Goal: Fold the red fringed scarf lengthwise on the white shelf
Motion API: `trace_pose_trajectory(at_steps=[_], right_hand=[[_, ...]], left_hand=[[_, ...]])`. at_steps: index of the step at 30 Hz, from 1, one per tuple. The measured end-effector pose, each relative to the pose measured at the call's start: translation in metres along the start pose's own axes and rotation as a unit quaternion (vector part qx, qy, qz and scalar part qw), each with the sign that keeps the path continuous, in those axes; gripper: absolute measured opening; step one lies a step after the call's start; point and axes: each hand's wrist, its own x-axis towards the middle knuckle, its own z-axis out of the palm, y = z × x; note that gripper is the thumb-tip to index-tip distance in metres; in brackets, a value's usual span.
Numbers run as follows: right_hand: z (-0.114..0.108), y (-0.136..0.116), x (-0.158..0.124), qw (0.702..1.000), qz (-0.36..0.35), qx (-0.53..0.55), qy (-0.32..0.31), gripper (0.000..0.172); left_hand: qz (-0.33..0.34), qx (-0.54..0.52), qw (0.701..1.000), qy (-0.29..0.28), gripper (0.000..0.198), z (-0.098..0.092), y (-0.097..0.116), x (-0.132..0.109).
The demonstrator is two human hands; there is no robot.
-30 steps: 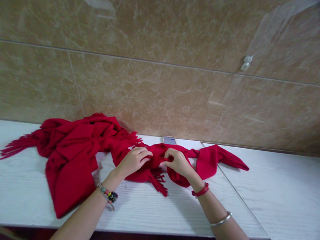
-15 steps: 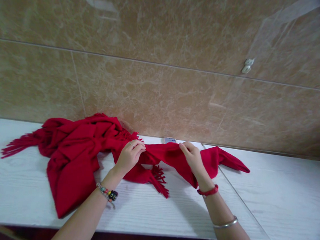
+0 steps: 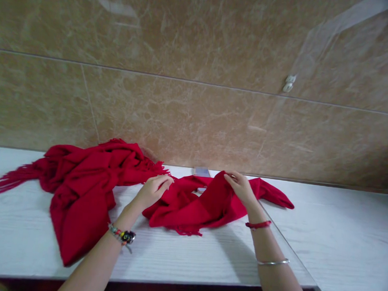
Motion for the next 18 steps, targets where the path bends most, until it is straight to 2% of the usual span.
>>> trace_pose_trajectory(at_steps=[3,5,7,9,11,13,15,18], right_hand=[[0.022,-0.037,-0.013,0.98,-0.13,-0.007,-0.148,0.02],[0.031,-0.057,-0.023,0.958,-0.19,-0.003,-0.215,0.017],[0.036,-0.069,-0.03,0.943,-0.228,0.0,-0.243,0.015],[0.037,-0.073,-0.034,0.944,-0.244,-0.009,-0.224,0.014],[0.037,-0.071,-0.034,0.955,-0.244,-0.027,-0.167,0.013],[0.036,-0.066,-0.032,0.965,-0.233,-0.049,-0.112,0.012],[0.034,-0.061,-0.028,0.97,-0.218,-0.067,-0.082,0.011],[0.03,-0.057,-0.024,0.973,-0.19,-0.063,-0.111,0.012]], left_hand=[[0.013,0.01,0.999,0.042,0.022,0.012,0.006,0.001],[0.033,-0.014,0.999,0.021,0.031,0.02,0.012,0.001],[0.045,-0.055,0.997,-0.027,0.043,0.028,0.019,0.001],[0.035,-0.106,0.991,-0.08,0.046,0.036,0.025,0.0],[0.006,-0.15,0.983,-0.106,0.036,0.041,0.028,-0.001],[-0.025,-0.179,0.978,-0.101,0.022,0.042,0.029,-0.001],[-0.042,-0.203,0.975,-0.082,0.015,0.038,0.028,-0.001],[-0.025,-0.252,0.967,-0.043,0.016,0.031,0.026,0.0]])
